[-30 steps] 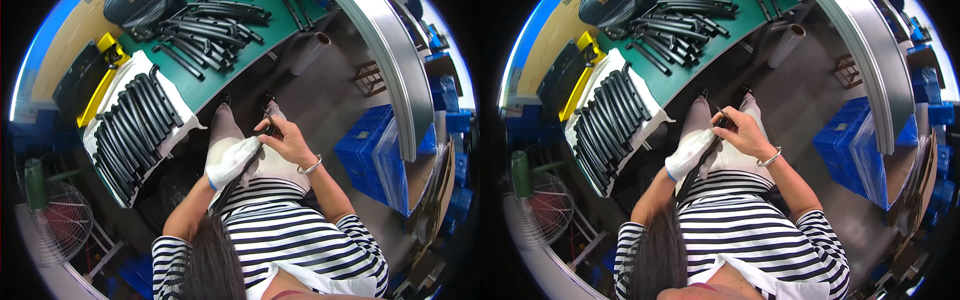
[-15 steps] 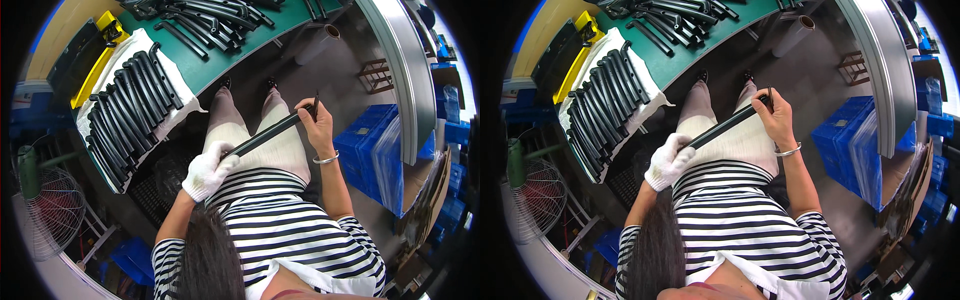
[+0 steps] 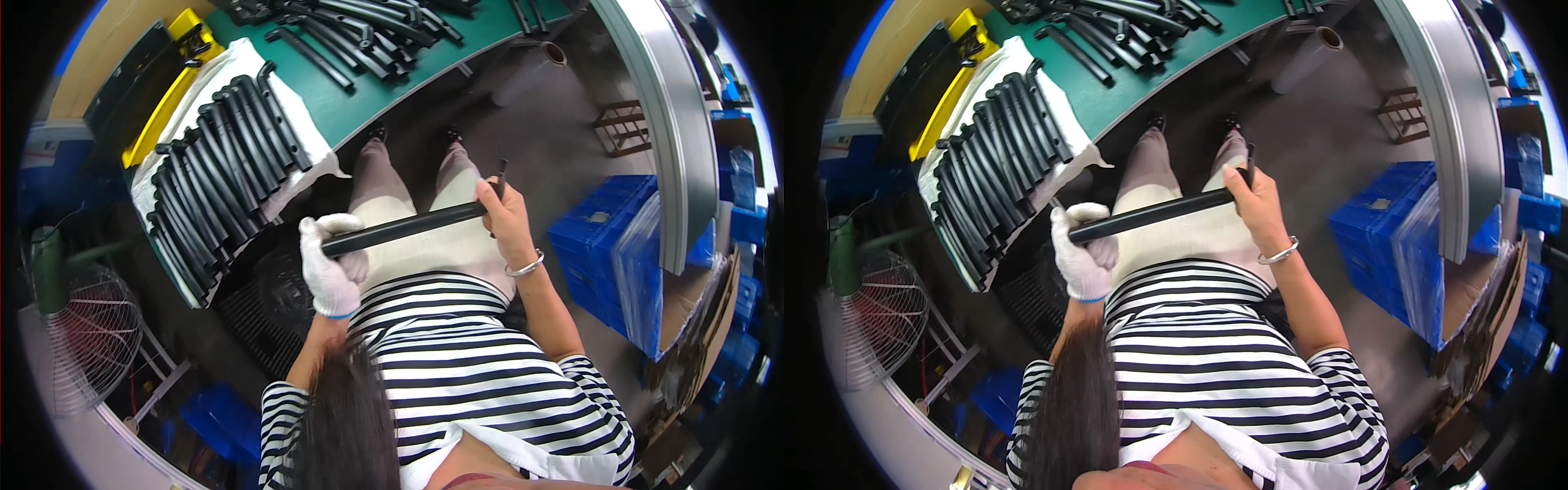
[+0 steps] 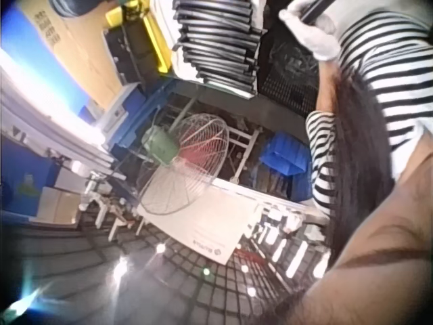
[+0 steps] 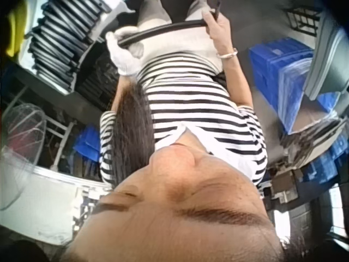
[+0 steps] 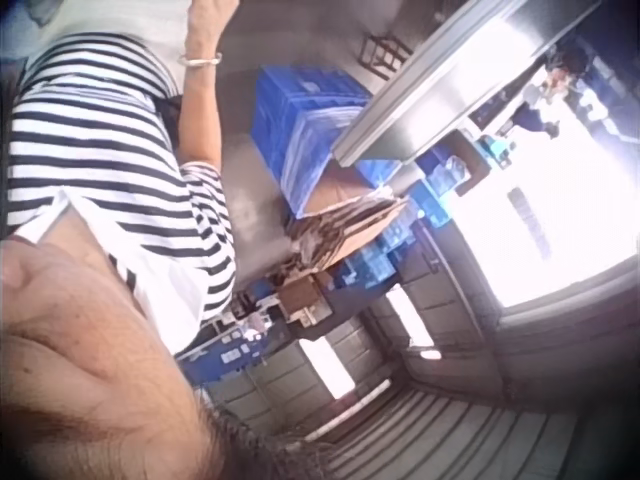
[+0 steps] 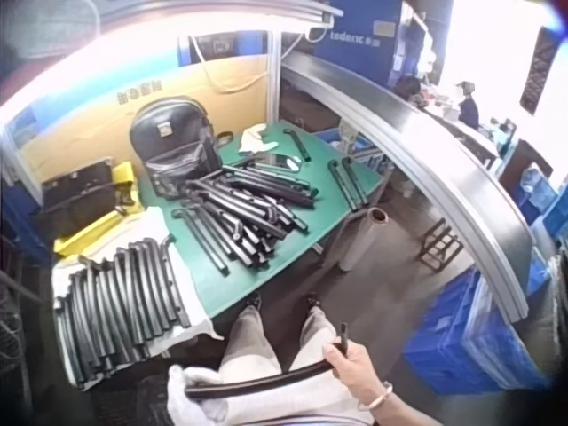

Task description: Inspecting and sorting black plastic tubes or components at a manufacturing workstation.

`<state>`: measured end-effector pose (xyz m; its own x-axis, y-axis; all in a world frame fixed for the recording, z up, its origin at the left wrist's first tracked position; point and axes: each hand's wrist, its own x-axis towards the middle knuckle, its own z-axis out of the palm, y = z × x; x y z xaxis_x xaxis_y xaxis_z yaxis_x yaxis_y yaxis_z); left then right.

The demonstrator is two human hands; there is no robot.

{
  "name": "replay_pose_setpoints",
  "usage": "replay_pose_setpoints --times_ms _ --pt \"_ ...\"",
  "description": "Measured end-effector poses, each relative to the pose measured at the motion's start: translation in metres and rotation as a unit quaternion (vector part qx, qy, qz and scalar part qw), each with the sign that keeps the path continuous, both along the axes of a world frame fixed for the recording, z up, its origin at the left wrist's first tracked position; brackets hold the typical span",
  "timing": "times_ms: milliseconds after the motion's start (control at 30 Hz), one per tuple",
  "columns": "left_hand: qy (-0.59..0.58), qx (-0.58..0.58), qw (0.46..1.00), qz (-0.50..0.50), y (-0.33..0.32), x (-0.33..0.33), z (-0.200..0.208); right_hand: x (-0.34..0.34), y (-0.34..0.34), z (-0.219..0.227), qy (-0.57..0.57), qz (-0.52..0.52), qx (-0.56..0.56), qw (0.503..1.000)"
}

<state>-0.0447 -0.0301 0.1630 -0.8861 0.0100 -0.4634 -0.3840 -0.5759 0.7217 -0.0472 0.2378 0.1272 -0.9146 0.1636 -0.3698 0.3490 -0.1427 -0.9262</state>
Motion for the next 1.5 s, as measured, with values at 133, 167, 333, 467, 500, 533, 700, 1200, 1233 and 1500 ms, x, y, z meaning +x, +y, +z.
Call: replay_pose_setpoints --times_ms 133,167,333,467,500,533,700,1200,1233,1500 --pt "0.008 0.043 0.999 0.008 0.002 -0.005 0.002 0.005 0.000 -0.003 -0.068 -0.052 -0.031 0.996" --pt "-0.005 0.041 0.999 0.013 0.003 -0.006 0.001 0.005 0.002 -0.003 -0.060 -0.043 -0.033 0.997" --pt "-0.037 0.026 0.999 0.001 -0.009 -0.005 -0.008 0.003 0.007 0.000 -0.078 -0.031 -0.022 0.996" --pt "-0.015 -0.006 0.999 -0.039 -0.034 -0.017 -0.015 -0.003 0.002 0.006 -0.079 -0.021 -0.015 0.997" --pt "-0.019 -0.048 0.998 -0.044 -0.037 -0.021 -0.014 -0.004 0.001 0.008 -0.092 -0.021 -0.003 0.996" --pt "0.005 -0.145 0.988 -0.051 -0.038 -0.025 -0.013 -0.006 0.000 0.009 -0.095 -0.020 0.003 0.995" --pt "0.273 -0.548 0.734 -0.294 -0.035 -0.033 0.011 -0.012 -0.003 0.012 -0.073 0.009 0.013 0.997" --pt "0.213 -0.709 0.662 -0.114 -0.025 -0.070 0.016 -0.032 0.002 0.019 -0.009 0.008 -0.179 0.984" --pt "0.192 -0.734 0.648 -0.070 -0.034 -0.082 0.016 -0.030 0.001 0.018 -0.013 0.015 -0.172 0.985" --pt "0.051 -0.911 0.396 -0.106 -0.068 -0.189 -0.011 -0.014 0.004 0.005 -0.035 -0.015 -0.175 0.984"
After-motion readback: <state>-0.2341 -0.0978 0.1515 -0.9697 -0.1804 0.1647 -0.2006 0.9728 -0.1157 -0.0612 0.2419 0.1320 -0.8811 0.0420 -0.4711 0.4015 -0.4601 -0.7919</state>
